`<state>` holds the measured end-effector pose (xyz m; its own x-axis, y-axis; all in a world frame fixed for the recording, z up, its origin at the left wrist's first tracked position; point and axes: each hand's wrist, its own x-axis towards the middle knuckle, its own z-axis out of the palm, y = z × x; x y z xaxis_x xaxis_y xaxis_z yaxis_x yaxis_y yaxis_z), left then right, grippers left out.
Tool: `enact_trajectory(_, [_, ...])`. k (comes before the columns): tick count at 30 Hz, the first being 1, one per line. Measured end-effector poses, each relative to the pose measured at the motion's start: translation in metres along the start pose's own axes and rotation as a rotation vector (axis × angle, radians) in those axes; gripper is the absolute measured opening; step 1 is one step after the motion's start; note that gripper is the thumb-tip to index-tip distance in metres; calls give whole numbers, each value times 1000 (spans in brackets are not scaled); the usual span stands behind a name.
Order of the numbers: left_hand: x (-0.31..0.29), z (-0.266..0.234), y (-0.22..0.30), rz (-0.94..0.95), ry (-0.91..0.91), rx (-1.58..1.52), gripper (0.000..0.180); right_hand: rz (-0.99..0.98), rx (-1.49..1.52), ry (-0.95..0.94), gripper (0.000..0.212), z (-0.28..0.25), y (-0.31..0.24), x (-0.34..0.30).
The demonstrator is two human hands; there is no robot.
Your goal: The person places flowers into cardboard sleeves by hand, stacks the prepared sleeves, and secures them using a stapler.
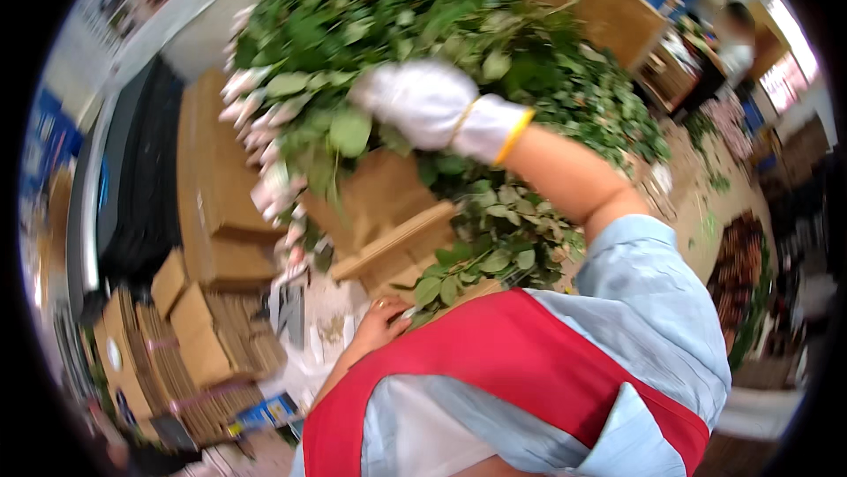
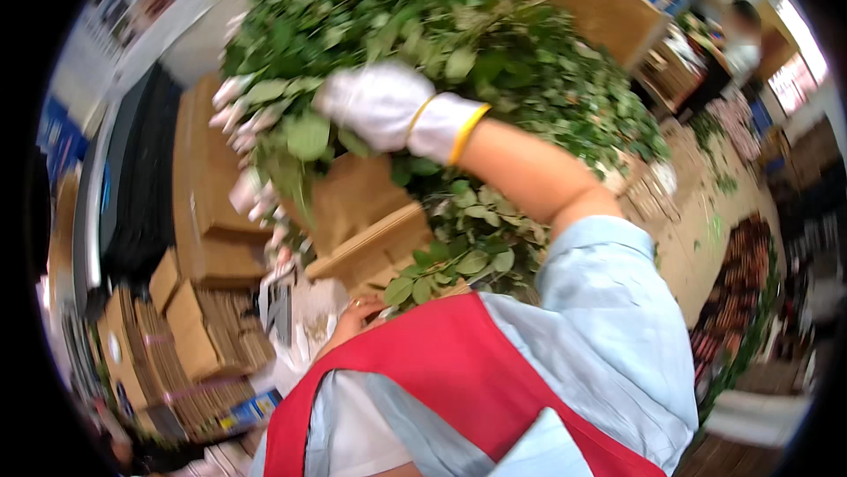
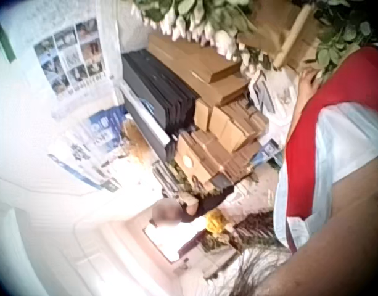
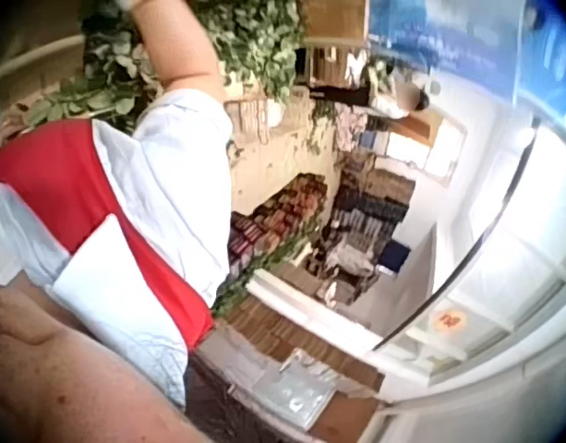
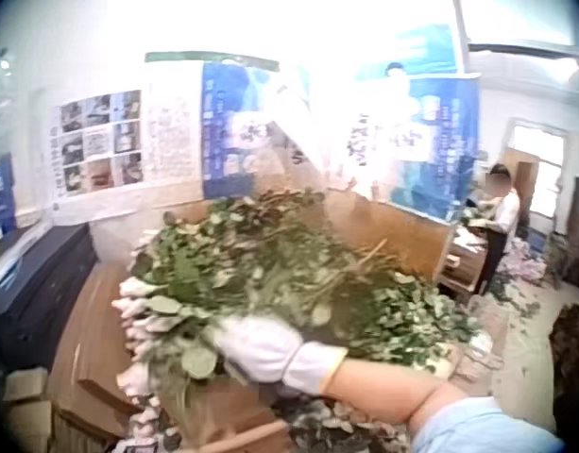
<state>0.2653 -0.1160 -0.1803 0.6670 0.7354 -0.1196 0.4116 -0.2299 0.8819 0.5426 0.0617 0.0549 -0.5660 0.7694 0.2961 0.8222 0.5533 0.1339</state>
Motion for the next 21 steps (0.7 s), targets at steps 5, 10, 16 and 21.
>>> enact_trajectory(5, [4,-1,-9,20,-1,23,31,82,68,-51,39,71,0,-8])
enact_trajectory(10, [2,2,-13,87,36,47,32,123,-121,-51,37,-26,44,-4])
enact_trajectory(16, [13,-6,-2,126,-41,5,39,359,-543,743,50,-99,233,-57])
enact_trajectory(21, [3,-10,10,20,-44,-12,44,339,-195,555,40,-171,110,-23])
